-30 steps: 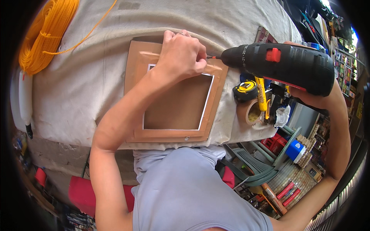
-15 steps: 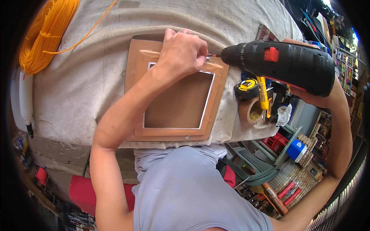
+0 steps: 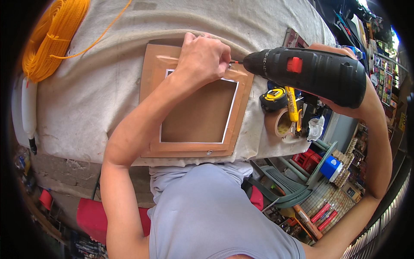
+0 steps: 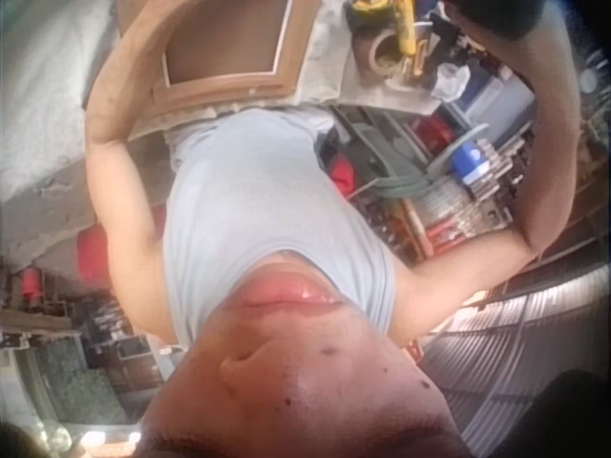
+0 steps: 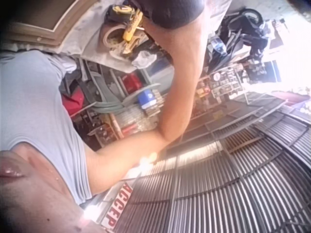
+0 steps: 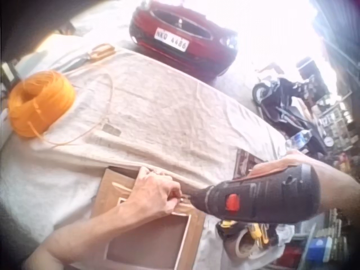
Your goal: The person assembles a wooden picture frame by attaching metal hanging hardware to the back. They use a cordless drill to drive screws into the frame and then thread a yellow cord through the installed hardware.
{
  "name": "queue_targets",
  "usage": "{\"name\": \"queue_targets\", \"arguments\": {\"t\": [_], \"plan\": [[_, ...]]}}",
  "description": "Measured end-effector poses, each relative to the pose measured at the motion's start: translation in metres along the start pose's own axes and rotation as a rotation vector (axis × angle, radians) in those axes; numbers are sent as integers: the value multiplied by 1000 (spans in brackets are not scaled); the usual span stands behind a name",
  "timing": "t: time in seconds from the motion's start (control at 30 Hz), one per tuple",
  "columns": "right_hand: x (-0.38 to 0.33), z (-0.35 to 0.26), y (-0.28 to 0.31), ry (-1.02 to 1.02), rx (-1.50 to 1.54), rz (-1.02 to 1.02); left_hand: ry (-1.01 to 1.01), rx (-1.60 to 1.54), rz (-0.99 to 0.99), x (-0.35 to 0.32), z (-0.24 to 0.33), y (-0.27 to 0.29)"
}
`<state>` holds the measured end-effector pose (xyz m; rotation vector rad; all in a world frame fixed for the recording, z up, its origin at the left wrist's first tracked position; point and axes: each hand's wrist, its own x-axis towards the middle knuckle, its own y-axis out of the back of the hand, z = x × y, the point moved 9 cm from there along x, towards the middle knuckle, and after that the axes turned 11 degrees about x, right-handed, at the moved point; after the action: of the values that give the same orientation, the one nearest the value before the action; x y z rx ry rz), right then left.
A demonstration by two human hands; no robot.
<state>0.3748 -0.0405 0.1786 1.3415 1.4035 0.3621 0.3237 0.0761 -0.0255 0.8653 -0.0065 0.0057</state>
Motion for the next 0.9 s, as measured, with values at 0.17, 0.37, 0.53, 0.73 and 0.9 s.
{"name": "queue_targets", "arguments": {"t": [0.17,0.37,0.53,0.73,0.9], "plan": [[7,10,0,25,94,48,77,27,11,-3,-8,3],[11,1,-2,-83,83,49,62,24,-12,-2,-7,0],[26,-8,-7,-225,70,-2,35,6,43,-2,-10,2],[7,-8,9,-134,35,221,-23,-26,106,2,-13,1],[-10,-17,31,2,71,244,-71,-39,206,-3,-11,11]]}}
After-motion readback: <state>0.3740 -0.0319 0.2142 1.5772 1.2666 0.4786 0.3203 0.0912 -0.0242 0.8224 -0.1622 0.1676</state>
